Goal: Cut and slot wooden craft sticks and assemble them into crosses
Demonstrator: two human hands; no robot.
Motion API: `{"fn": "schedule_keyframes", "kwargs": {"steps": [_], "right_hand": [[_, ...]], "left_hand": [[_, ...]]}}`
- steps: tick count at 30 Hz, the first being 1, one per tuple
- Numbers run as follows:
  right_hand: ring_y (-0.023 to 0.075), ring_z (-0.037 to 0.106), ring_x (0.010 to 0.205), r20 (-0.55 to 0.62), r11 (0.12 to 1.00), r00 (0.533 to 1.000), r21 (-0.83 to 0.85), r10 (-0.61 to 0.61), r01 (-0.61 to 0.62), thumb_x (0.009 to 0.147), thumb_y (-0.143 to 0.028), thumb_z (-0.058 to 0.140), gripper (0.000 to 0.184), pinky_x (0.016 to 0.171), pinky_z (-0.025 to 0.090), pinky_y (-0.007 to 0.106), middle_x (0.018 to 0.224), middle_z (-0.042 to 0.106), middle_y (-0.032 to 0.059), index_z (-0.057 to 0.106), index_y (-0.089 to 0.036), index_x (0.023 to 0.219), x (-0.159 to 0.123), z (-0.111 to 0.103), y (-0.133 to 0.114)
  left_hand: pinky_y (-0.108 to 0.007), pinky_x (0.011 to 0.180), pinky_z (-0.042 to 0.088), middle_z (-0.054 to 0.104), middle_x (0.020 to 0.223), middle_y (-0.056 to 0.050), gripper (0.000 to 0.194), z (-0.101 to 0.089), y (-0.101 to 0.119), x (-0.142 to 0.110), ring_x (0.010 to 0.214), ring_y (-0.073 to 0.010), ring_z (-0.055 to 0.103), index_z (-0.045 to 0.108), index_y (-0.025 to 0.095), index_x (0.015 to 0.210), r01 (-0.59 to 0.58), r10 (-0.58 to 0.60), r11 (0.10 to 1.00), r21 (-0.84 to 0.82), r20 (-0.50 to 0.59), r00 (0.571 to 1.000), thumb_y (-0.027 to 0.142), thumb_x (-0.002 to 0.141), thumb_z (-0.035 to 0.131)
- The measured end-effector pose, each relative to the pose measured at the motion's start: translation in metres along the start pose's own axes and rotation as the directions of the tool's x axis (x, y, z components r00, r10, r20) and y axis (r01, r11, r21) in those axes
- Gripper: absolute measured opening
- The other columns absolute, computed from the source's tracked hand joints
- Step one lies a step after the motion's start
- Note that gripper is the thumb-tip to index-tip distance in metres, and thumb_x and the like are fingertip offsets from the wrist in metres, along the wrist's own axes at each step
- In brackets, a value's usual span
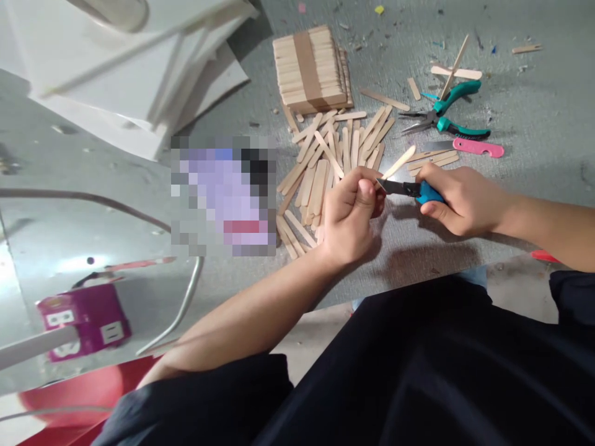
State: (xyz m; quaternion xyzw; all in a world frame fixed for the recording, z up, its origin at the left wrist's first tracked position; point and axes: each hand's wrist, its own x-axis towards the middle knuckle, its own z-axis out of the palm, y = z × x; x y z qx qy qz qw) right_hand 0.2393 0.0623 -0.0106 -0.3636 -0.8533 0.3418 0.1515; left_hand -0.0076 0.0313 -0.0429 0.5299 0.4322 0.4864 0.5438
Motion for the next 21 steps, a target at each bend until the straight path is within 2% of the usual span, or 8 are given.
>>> {"fn": "schedule_keyframes", "kwargs": {"steps": [3, 6, 9, 11, 15, 21], "right_hand": [[0.0213, 0.049, 0.066, 0.034, 0.989, 0.993, -0.095, -0.114, 0.116, 0.111, -0.08, 0.037, 0.057, 0.065, 0.029, 0.036, 0.077, 0.059, 0.0016, 0.056, -0.026, 0.111, 0.003, -0.007, 0.01], [0.021, 0.052, 0.069, 0.067, 0.96, 0.972, -0.151, -0.227, 0.234, 0.111, -0.082, 0.035, 0.061, 0.067, 0.031, 0.037, 0.08, 0.061, 0.0027, 0.059, -0.027, 0.111, 0.006, -0.018, 0.02], [0.0237, 0.064, 0.079, 0.102, 0.94, 0.951, -0.153, -0.292, 0.305, 0.112, -0.084, 0.034, 0.066, 0.073, 0.037, 0.038, 0.089, 0.067, 0.0056, 0.063, -0.025, 0.116, 0.008, -0.026, 0.029], [0.0247, 0.065, 0.082, 0.141, 0.95, 0.952, -0.118, -0.271, 0.287, 0.109, -0.09, 0.034, 0.071, 0.076, 0.04, 0.039, 0.09, 0.066, 0.0052, 0.065, -0.026, 0.116, 0.009, -0.029, 0.032], [0.0211, 0.055, 0.073, 0.184, 0.98, 0.964, -0.026, -0.191, 0.199, 0.101, -0.1, 0.04, 0.076, 0.074, 0.034, 0.038, 0.083, 0.059, 0.0021, 0.067, -0.029, 0.103, 0.011, -0.031, 0.029], [0.0167, 0.044, 0.065, 0.287, 0.97, 0.927, 0.029, -0.24, 0.242, 0.107, -0.094, 0.032, 0.076, 0.07, 0.03, 0.036, 0.073, 0.047, -0.0018, 0.063, -0.026, 0.094, 0.012, -0.037, 0.02]], "left_hand": [[-0.028, 0.046, 0.033, 0.049, 0.063, 0.004, 0.069, 0.0, 0.005, 0.003, 0.049, -0.0096, 0.036, 0.05, 0.025, 0.078, 0.178, -0.138, 0.968, -0.179, 0.215, 0.967, 0.087, 0.087, 0.081], [-0.028, 0.044, 0.03, 0.045, 0.057, 0.003, 0.072, -0.003, 0.012, 0.004, 0.046, -0.009, 0.034, 0.052, 0.024, 0.072, 0.272, -0.192, 0.943, -0.19, 0.354, 0.915, 0.088, 0.082, 0.084], [-0.03, 0.044, 0.033, 0.051, 0.056, 0.0, 0.072, -0.005, 0.017, 0.005, 0.046, -0.0104, 0.039, 0.059, 0.023, 0.069, 0.299, -0.216, 0.943, -0.146, 0.415, 0.884, 0.089, 0.082, 0.084], [-0.03, 0.044, 0.036, 0.055, 0.057, -0.001, 0.071, -0.005, 0.02, 0.006, 0.046, -0.0114, 0.043, 0.063, 0.023, 0.068, 0.309, -0.222, 0.941, -0.136, 0.441, 0.87, 0.089, 0.08, 0.086], [-0.031, 0.043, 0.039, 0.057, 0.057, -0.002, 0.071, -0.003, 0.021, 0.01, 0.045, -0.0121, 0.046, 0.066, 0.022, 0.066, 0.339, -0.226, 0.928, -0.156, 0.488, 0.843, 0.089, 0.076, 0.089], [-0.028, 0.045, 0.041, 0.062, 0.061, -0.003, 0.065, -0.002, 0.015, 0.011, 0.047, -0.0105, 0.049, 0.069, 0.02, 0.068, 0.374, -0.188, 0.9, -0.222, 0.578, 0.794, 0.079, 0.082, 0.093]]}}
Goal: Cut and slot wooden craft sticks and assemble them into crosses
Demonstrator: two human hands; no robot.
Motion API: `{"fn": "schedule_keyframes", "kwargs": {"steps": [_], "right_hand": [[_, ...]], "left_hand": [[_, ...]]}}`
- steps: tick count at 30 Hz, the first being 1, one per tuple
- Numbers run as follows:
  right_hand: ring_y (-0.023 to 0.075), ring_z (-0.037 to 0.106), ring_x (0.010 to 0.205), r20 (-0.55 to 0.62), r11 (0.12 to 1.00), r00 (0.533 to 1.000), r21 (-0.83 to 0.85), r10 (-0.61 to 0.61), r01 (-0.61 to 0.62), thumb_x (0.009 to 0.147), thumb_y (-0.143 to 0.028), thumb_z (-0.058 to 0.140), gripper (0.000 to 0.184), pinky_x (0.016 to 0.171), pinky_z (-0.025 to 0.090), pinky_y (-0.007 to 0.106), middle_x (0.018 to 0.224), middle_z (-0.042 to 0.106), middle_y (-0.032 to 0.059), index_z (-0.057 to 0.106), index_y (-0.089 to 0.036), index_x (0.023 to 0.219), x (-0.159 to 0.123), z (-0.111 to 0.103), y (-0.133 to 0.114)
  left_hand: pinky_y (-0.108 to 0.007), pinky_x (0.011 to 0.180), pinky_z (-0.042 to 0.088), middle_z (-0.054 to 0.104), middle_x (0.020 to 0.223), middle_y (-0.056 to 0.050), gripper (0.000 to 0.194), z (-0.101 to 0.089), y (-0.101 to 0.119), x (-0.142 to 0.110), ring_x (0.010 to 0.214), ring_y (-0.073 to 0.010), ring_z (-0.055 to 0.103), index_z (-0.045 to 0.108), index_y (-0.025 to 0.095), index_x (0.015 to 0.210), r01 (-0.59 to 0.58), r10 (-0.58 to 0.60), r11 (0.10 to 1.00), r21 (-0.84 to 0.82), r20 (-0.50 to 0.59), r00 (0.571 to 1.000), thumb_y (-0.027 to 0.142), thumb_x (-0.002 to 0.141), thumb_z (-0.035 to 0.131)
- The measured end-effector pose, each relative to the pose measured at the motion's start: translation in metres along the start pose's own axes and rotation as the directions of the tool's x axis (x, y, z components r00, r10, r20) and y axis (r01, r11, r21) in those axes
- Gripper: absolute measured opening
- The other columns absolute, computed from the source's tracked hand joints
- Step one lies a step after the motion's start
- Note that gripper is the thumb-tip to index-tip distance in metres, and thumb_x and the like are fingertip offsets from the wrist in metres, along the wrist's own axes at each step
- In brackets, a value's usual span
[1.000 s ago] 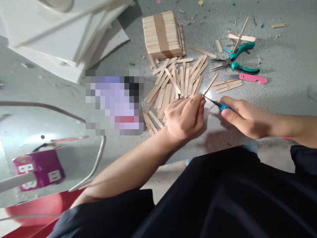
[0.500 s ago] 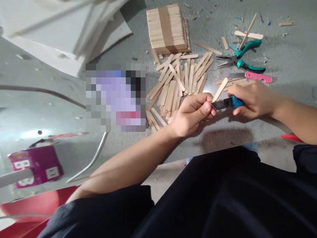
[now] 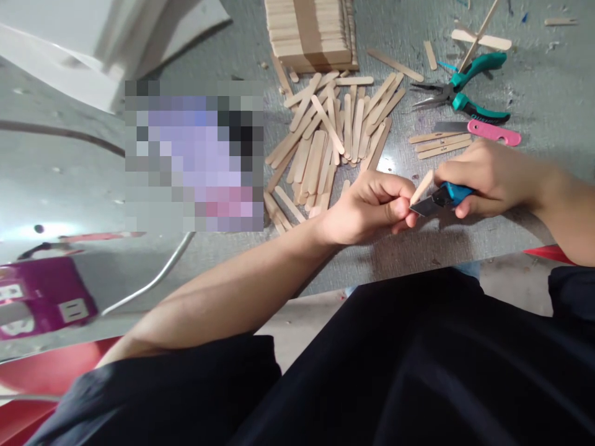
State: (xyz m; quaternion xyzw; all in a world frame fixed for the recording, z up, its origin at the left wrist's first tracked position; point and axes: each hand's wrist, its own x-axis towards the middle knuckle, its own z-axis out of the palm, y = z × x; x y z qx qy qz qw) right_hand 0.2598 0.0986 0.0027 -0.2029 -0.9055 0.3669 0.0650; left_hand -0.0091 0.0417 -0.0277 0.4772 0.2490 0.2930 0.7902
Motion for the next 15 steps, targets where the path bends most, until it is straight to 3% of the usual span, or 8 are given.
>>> {"fn": "schedule_keyframes", "kwargs": {"steps": [5, 9, 15], "right_hand": [[0.0152, 0.048, 0.063, 0.065, 0.996, 0.995, -0.039, -0.075, 0.077, 0.112, -0.087, 0.031, 0.071, 0.064, 0.028, 0.033, 0.074, 0.053, -0.002, 0.059, -0.023, 0.098, -0.0044, -0.002, -0.0003], [0.0151, 0.045, 0.06, 0.115, 0.994, 0.991, -0.076, -0.074, 0.083, 0.113, -0.086, 0.029, 0.068, 0.062, 0.026, 0.033, 0.07, 0.048, -0.0033, 0.052, -0.025, 0.093, -0.0045, -0.001, -0.0005], [0.0162, 0.049, 0.062, 0.158, 0.996, 0.987, -0.079, -0.038, 0.051, 0.112, -0.087, 0.026, 0.069, 0.061, 0.026, 0.034, 0.073, 0.055, -0.0012, 0.052, -0.025, 0.095, -0.0024, 0.0021, -0.0034]], "left_hand": [[-0.024, 0.046, 0.044, 0.064, 0.061, -0.004, 0.057, -0.0016, -0.0087, 0.002, 0.048, -0.0095, 0.052, 0.07, 0.016, 0.07, -0.097, 0.102, 0.994, -0.055, 0.091, 0.991, 0.064, 0.093, 0.089], [-0.023, 0.048, 0.041, 0.067, 0.061, -0.004, 0.046, -0.0033, -0.0056, 0.0001, 0.049, -0.0085, 0.052, 0.077, 0.014, 0.073, -0.133, 0.133, 0.991, -0.004, 0.078, 0.988, 0.051, 0.093, 0.094], [-0.021, 0.047, 0.038, 0.065, 0.06, -0.002, 0.036, -0.0057, -0.0051, -0.0061, 0.047, -0.0071, 0.05, 0.079, 0.015, 0.075, -0.268, 0.261, 0.958, 0.099, 0.074, 0.962, 0.04, 0.099, 0.089]]}}
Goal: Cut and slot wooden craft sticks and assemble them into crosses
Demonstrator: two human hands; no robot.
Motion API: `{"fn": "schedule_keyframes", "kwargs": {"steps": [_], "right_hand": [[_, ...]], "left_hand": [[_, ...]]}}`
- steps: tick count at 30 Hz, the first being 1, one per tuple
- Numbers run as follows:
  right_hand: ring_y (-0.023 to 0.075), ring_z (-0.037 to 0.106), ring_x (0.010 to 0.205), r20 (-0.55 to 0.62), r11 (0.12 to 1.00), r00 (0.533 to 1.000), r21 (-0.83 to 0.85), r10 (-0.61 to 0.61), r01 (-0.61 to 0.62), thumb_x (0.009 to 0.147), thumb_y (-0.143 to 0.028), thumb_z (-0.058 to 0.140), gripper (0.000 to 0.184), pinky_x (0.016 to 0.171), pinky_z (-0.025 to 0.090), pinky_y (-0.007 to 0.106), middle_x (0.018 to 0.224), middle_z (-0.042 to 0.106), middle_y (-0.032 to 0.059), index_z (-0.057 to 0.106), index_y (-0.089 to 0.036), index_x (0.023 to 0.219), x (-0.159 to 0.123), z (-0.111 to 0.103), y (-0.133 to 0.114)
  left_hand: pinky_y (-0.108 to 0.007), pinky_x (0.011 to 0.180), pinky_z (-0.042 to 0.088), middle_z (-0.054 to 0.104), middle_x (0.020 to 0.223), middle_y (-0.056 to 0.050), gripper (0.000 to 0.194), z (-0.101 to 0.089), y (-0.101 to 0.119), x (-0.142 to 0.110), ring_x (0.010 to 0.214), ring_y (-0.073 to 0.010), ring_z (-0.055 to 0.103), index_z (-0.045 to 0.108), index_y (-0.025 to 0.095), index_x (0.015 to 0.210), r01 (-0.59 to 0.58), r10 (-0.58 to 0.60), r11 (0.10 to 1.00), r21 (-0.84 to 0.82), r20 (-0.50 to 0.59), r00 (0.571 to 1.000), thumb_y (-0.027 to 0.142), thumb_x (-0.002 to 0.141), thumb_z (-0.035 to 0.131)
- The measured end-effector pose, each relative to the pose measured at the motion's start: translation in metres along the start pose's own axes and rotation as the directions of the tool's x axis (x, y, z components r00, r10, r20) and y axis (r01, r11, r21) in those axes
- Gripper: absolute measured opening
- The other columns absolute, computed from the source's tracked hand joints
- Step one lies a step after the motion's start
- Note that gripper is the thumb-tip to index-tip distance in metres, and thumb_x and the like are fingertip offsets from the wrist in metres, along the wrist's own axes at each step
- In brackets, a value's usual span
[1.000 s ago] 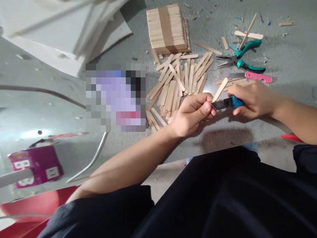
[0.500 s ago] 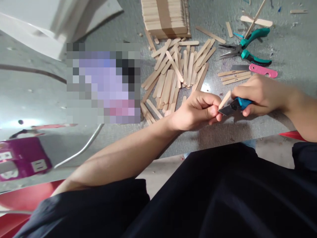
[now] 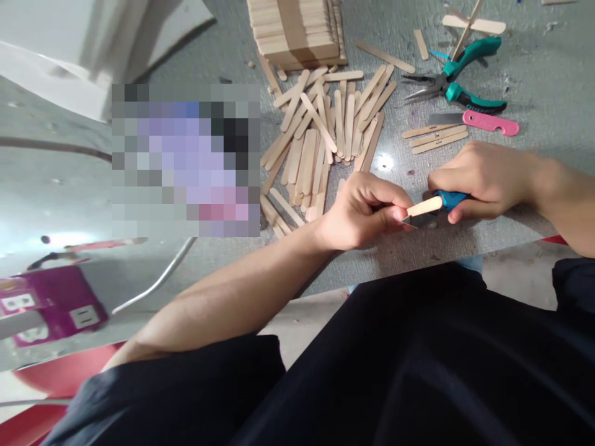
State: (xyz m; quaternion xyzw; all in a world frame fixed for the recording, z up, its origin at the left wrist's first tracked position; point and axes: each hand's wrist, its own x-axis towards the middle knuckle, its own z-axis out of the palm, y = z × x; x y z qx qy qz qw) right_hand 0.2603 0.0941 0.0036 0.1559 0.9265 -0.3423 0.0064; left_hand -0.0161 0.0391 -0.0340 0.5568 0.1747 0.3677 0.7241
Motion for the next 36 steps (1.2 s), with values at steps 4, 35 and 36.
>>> {"fn": "schedule_keyframes", "kwargs": {"steps": [4, 35, 36], "right_hand": [[0.0168, 0.049, 0.062, -0.013, 1.0, 1.0, -0.01, 0.019, -0.019, 0.111, -0.088, 0.025, 0.071, 0.061, 0.025, 0.034, 0.072, 0.054, -0.001, 0.052, -0.025, 0.095, 0.0, 0.001, -0.001], [0.0133, 0.041, 0.06, -0.28, 0.999, 0.96, -0.04, -0.006, -0.006, 0.117, -0.079, 0.032, 0.063, 0.062, 0.029, 0.031, 0.073, 0.045, -0.0048, 0.054, -0.024, 0.095, 0.001, -0.003, -0.011], [0.0139, 0.041, 0.061, -0.288, 0.998, 0.958, -0.058, -0.001, -0.017, 0.117, -0.079, 0.032, 0.063, 0.062, 0.029, 0.031, 0.073, 0.044, -0.0047, 0.055, -0.024, 0.095, 0.001, -0.002, -0.01]], "left_hand": [[-0.025, 0.044, 0.037, 0.062, 0.056, -0.001, 0.031, 0.001, -0.002, -0.002, 0.043, -0.0091, 0.048, 0.078, 0.019, 0.077, -0.084, 0.09, 0.979, 0.185, -0.024, 0.996, 0.039, 0.098, 0.089], [-0.02, 0.042, 0.04, 0.058, 0.053, 0.004, 0.054, 0.02, -0.02, 0.007, 0.042, -0.0067, 0.05, 0.064, 0.02, 0.074, -0.082, 0.071, 0.997, 0.0, -0.507, 0.859, 0.061, 0.096, 0.09], [-0.021, 0.043, 0.04, 0.058, 0.052, 0.004, 0.054, 0.02, -0.02, 0.007, 0.042, -0.0068, 0.049, 0.063, 0.02, 0.073, -0.074, 0.062, 0.997, -0.006, -0.493, 0.868, 0.061, 0.096, 0.09]]}}
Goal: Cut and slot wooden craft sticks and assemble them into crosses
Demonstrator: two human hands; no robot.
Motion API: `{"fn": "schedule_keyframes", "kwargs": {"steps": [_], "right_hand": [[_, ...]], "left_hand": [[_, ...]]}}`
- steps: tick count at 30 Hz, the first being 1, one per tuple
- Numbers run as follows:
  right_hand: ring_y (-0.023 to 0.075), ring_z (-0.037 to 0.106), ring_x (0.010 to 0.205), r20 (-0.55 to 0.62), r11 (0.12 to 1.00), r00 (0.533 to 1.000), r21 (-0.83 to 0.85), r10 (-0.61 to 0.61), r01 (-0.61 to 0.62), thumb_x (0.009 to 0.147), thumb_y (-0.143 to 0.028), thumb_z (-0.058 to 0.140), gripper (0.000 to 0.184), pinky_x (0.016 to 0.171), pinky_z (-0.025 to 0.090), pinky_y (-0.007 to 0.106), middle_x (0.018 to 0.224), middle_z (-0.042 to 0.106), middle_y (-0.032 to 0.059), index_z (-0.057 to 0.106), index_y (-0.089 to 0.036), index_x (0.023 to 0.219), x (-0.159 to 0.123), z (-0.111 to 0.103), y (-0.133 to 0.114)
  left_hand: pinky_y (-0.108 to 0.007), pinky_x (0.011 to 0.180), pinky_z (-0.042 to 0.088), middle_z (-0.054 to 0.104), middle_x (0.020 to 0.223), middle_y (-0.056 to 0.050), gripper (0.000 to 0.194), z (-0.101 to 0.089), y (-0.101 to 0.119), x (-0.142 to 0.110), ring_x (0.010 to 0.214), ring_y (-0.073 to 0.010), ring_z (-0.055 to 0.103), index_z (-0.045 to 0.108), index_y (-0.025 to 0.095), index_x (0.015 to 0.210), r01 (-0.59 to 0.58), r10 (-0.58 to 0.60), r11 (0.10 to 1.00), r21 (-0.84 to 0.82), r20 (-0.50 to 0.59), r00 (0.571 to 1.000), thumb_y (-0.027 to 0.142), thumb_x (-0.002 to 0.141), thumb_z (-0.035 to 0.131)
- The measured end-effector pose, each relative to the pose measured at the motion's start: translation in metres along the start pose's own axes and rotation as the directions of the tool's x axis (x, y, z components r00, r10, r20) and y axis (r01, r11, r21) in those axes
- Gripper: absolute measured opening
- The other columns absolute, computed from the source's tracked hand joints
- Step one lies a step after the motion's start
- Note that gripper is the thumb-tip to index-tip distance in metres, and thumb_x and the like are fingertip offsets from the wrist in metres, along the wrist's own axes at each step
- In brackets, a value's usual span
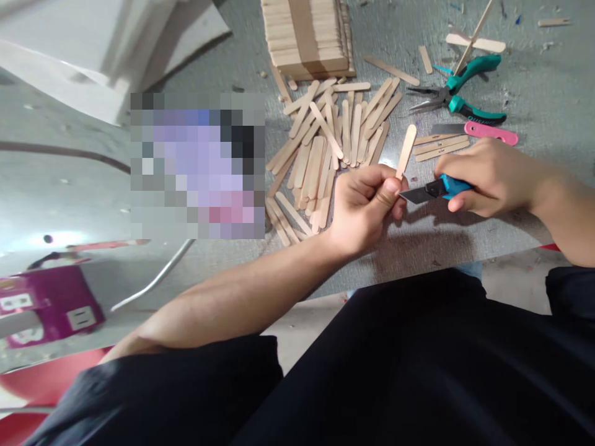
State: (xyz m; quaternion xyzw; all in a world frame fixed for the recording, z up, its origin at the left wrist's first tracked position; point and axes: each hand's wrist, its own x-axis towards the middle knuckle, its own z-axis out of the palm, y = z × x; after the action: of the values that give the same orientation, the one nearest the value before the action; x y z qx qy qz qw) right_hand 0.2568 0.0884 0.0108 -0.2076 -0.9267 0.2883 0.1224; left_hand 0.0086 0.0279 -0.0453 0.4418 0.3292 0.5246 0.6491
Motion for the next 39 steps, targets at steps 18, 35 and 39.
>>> {"fn": "schedule_keyframes", "kwargs": {"steps": [18, 35, 39], "right_hand": [[0.0181, 0.049, 0.066, -0.055, 0.982, 0.997, -0.178, 0.05, -0.059, 0.114, -0.084, 0.024, 0.07, 0.063, 0.028, 0.033, 0.074, 0.049, -0.0025, 0.059, -0.024, 0.103, -0.001, 0.006, 0.008], [0.0175, 0.045, 0.065, 0.081, 1.0, 0.997, -0.025, 0.013, -0.011, 0.114, -0.084, 0.021, 0.072, 0.067, 0.026, 0.035, 0.072, 0.048, -0.0021, 0.056, -0.025, 0.095, 0.002, 0.003, 0.004], [0.0158, 0.041, 0.06, 0.078, 0.999, 0.997, 0.023, 0.027, -0.029, 0.115, -0.083, 0.025, 0.067, 0.063, 0.023, 0.035, 0.07, 0.044, -0.0042, 0.051, -0.026, 0.092, 0.0, 0.006, 0.002]], "left_hand": [[-0.02, 0.038, 0.029, 0.059, 0.054, 0.004, 0.041, 0.001, 0.005, -0.003, 0.037, -0.0058, 0.039, 0.067, 0.02, 0.087, 0.126, -0.093, 0.981, -0.149, 0.208, 0.974, 0.053, 0.101, 0.086], [-0.022, 0.044, 0.037, 0.064, 0.056, 0.0, 0.045, -0.014, 0.008, -0.011, 0.043, -0.0086, 0.052, 0.065, 0.019, 0.078, -0.151, 0.081, 0.971, 0.186, 0.336, 0.938, 0.05, 0.108, 0.076], [-0.024, 0.043, 0.036, 0.065, 0.055, -0.001, 0.046, -0.011, 0.018, -0.013, 0.044, -0.0098, 0.053, 0.063, 0.02, 0.074, -0.232, 0.116, 0.897, 0.378, 0.304, 0.945, 0.044, 0.113, 0.066]]}}
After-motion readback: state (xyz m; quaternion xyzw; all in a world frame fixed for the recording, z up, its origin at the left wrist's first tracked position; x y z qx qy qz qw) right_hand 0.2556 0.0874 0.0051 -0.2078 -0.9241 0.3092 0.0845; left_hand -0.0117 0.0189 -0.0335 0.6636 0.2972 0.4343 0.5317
